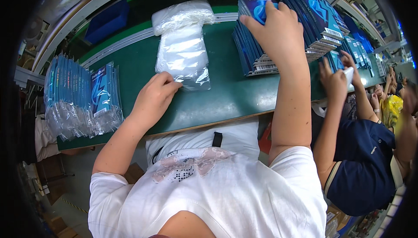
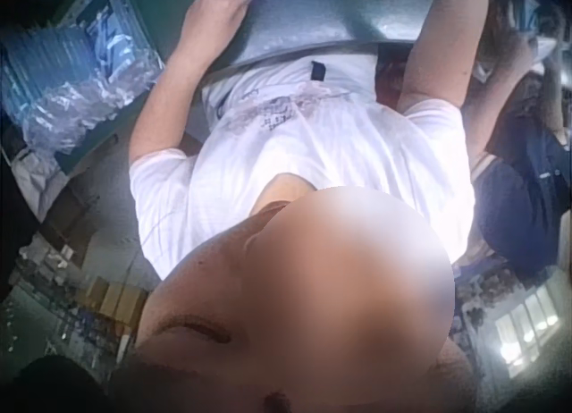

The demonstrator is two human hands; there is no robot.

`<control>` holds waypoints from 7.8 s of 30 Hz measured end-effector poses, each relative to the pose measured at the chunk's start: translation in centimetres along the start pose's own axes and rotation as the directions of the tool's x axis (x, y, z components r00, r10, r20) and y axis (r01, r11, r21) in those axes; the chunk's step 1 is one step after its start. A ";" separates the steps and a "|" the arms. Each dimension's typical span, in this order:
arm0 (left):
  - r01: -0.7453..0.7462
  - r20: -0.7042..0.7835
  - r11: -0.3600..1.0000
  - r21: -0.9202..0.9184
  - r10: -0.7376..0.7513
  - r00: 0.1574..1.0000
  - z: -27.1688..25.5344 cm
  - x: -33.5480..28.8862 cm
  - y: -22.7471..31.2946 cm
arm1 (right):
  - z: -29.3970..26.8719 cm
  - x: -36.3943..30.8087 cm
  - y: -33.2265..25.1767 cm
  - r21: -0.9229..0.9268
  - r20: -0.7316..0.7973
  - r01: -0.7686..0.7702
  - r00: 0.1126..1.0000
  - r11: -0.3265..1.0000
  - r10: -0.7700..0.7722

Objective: The person repeatedly picks up small blue packages labeled 'StellarCell' and places them into clear plastic bags. They then move the sealed bags to a growing stack on the left side of the green workbench. The process is continuous and repetitive throughout the clip.

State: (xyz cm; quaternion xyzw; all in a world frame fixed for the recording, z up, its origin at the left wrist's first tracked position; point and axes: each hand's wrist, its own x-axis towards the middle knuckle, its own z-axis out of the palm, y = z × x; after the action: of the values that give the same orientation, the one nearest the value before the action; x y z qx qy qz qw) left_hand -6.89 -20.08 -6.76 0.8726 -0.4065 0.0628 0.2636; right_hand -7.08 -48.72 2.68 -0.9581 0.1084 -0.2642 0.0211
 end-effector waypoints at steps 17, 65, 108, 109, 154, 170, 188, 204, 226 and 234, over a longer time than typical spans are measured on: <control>0.323 -0.095 0.788 -0.525 -0.431 0.897 1.2 1.1 0.7 | 0.9 -10.1 -3.4 0.463 0.584 -0.746 0.664 -0.479 -0.468; 0.395 0.414 -0.222 -0.891 -0.045 0.909 -2.7 -5.3 8.7 | -2.2 -14.9 -6.9 0.888 -0.402 0.385 0.916 0.250 0.016; 0.715 -0.898 0.643 0.274 -0.096 0.430 -9.6 -25.0 -9.4 | 0.3 -17.0 -8.3 0.964 0.265 -0.257 0.920 0.064 -0.289; 0.733 -0.859 0.620 0.278 -0.180 0.479 -9.1 -25.6 -10.2 | 0.5 -16.8 -8.7 0.962 0.272 -0.262 0.914 0.073 -0.301; 0.169 -0.387 0.511 -0.843 -0.793 0.470 -27.5 -16.4 -13.2 | -1.6 3.2 -37.7 0.869 0.356 -0.467 0.364 0.162 -0.861; 0.201 -0.109 0.276 -0.940 -0.800 0.590 -24.4 -9.9 -15.8 | 5.0 -5.3 -36.5 0.996 -0.005 0.039 0.915 0.077 -0.403; 0.236 0.061 0.127 -0.963 -0.753 0.655 -24.1 -11.0 -15.2 | 5.3 -4.0 -39.6 0.916 0.364 -0.388 0.910 -0.098 -0.201; -0.008 -0.046 0.064 -0.998 -0.625 0.779 -24.0 -13.9 -15.6 | 12.7 3.2 -40.3 0.929 0.270 -0.309 0.943 -0.203 -0.196; -0.172 -0.684 0.692 -0.701 -0.585 0.435 -16.9 -11.3 -12.7 | 8.8 2.1 -42.8 0.898 0.409 -0.420 0.907 -0.129 -0.104; -0.246 -0.292 0.200 -0.948 -0.856 0.428 -18.6 -14.5 -14.6 | 6.5 -8.0 -37.0 0.823 0.486 -0.549 0.813 -0.143 -0.320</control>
State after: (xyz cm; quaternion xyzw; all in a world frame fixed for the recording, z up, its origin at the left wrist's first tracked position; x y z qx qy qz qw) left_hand -3.67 6.98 -1.61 0.4530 0.0561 0.1498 0.8771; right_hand -3.14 -10.96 -3.27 -0.6123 -0.0471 0.0435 0.7880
